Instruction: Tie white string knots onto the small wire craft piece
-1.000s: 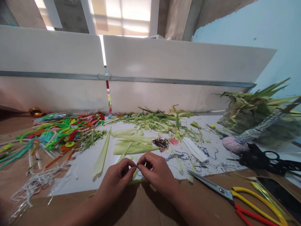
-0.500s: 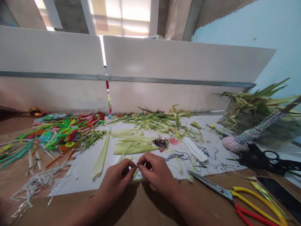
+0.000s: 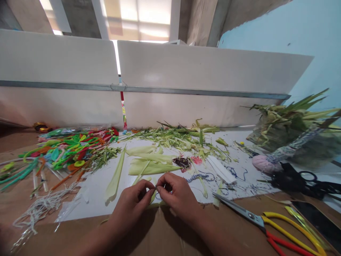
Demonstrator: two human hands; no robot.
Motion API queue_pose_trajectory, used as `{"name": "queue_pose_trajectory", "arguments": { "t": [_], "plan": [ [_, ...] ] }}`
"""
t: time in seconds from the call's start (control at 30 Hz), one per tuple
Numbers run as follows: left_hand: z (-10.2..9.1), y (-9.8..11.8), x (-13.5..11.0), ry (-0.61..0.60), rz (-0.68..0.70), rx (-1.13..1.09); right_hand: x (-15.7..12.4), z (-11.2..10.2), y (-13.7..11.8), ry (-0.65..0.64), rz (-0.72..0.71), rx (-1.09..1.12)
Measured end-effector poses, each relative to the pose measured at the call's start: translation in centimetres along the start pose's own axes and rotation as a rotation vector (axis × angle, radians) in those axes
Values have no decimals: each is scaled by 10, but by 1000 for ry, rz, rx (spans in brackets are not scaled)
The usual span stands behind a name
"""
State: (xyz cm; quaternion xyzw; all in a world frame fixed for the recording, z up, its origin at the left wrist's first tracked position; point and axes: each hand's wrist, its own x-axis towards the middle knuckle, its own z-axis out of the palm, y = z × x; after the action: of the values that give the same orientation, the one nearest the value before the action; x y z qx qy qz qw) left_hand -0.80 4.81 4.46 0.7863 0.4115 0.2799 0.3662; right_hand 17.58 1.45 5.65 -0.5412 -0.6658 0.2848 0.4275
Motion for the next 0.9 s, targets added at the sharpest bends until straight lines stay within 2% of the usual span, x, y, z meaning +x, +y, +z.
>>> {"name": "queue_pose_trajectory", "arguments": {
  "t": [0.4,0.9],
  "plan": [
    [0,0,4,8,-36,-106,0,0,0,-6,27,18],
    [1,1,3,2,-57,-88,-2,1,-2,-1,38,37]
  ]
}}
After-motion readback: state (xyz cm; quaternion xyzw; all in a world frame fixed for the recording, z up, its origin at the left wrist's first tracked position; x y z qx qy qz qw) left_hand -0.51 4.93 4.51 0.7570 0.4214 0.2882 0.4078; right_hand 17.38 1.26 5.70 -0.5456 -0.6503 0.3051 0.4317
